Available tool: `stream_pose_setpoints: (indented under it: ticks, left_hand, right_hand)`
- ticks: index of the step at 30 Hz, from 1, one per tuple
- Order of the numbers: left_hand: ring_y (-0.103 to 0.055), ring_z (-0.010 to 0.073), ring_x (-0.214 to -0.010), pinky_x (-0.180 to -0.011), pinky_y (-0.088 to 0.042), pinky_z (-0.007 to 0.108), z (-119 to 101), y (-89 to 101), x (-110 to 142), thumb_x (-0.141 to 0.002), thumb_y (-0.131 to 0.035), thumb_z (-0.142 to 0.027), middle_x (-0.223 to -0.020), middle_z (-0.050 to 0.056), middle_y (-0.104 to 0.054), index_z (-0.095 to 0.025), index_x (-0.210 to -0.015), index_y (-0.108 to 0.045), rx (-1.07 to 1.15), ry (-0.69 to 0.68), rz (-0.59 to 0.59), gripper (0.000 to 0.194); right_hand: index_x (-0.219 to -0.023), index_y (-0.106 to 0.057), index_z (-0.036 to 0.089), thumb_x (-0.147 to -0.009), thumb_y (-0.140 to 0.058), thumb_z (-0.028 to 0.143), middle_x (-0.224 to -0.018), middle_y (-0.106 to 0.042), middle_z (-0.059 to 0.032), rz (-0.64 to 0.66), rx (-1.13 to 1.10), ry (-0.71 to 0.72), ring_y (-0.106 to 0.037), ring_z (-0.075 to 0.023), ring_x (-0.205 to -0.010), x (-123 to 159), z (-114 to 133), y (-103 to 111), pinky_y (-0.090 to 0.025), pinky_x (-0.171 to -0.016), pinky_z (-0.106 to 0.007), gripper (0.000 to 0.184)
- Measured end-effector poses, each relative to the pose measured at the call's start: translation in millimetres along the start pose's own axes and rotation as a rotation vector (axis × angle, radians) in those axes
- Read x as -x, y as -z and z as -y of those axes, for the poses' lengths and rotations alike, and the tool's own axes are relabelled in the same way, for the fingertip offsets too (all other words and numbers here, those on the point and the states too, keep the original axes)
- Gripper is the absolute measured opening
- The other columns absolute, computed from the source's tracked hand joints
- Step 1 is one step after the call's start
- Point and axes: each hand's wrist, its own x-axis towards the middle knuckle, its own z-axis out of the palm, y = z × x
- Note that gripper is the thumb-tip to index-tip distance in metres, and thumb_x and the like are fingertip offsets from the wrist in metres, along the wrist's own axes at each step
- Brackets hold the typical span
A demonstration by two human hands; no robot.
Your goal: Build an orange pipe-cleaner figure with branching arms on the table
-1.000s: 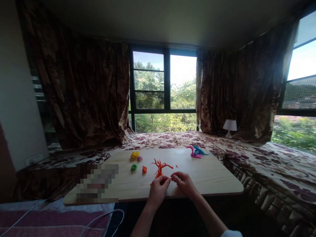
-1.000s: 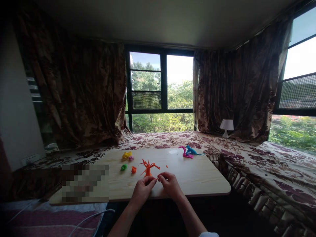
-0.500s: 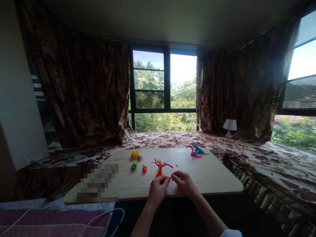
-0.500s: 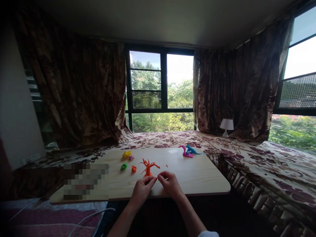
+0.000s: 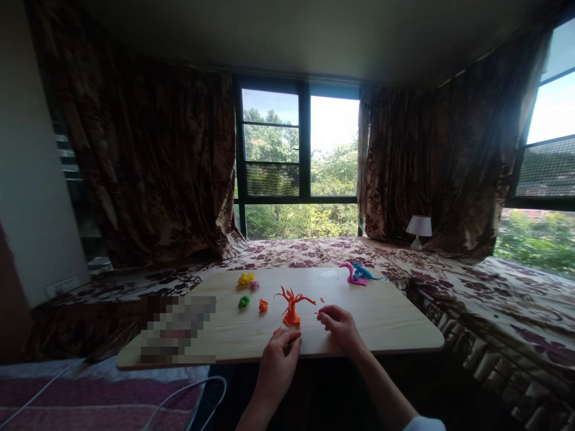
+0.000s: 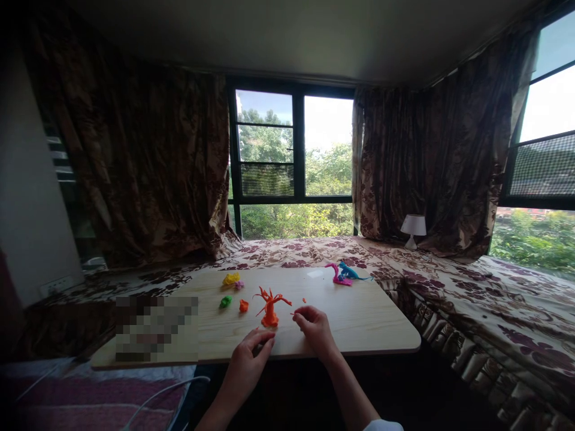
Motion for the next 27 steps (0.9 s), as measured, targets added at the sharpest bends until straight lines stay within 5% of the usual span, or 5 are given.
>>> stream_pose_setpoints:
  ticks: [5, 12, 19, 27]
  left_hand:
    - [-0.058, 0.0168, -0.086, -0.081, -0.043, 0.028, 14, 23.3, 2, -0.077, -0.047, -0.032, -0.086, 0.003, -0.064, -0.02, -0.082, -0.065, -0.09, 0.019, -0.11, 0.022]
    - [-0.059, 0.0174, -0.086, -0.081, -0.043, 0.027, 39, 38.5, -37, -0.075, -0.048, -0.033, -0.088, 0.004, -0.064, -0.019, -0.083, -0.065, -0.226, 0.054, -0.184, 0.024]
    - [-0.055, 0.0185, -0.094, -0.079, -0.04, 0.027, 42, 25.6, -48, -0.075, -0.049, -0.039, -0.097, 0.005, -0.062, -0.021, -0.094, -0.063, -0.452, 0.126, -0.016, 0.03]
    - [-0.049, 0.0236, -0.1, -0.081, -0.035, 0.034, 43, 3.5, -59, -0.07, -0.052, -0.048, -0.101, 0.006, -0.06, -0.023, -0.096, -0.063, -0.545, 0.14, 0.024, 0.038]
  right_hand:
    - [-0.082, -0.065, 0.015, -0.068, -0.064, 0.034, -0.068, -0.061, -0.0021, -0.012, -0.048, 0.0, -0.05, -0.0111, -0.059, -2, -3, 1, -0.04, -0.052, -0.022, 0.024]
    - [-0.086, -0.067, 0.015, -0.067, -0.064, 0.037, -0.073, -0.064, -0.0052, -0.027, -0.011, -0.028, -0.051, -0.013, -0.062, -4, -5, 2, -0.041, -0.053, -0.024, 0.029]
    - [-0.08, -0.067, 0.015, -0.067, -0.064, 0.039, -0.069, -0.063, -0.0036, -0.056, -0.048, -0.05, -0.052, -0.0128, -0.061, -4, -5, 1, -0.04, -0.051, -0.023, 0.027]
    - [-0.092, -0.067, 0.016, -0.063, -0.067, 0.04, -0.083, -0.066, -0.0079, -0.117, -0.182, -0.172, -0.057, -0.0153, -0.072, -15, -1, 14, -0.044, -0.061, -0.025, 0.038]
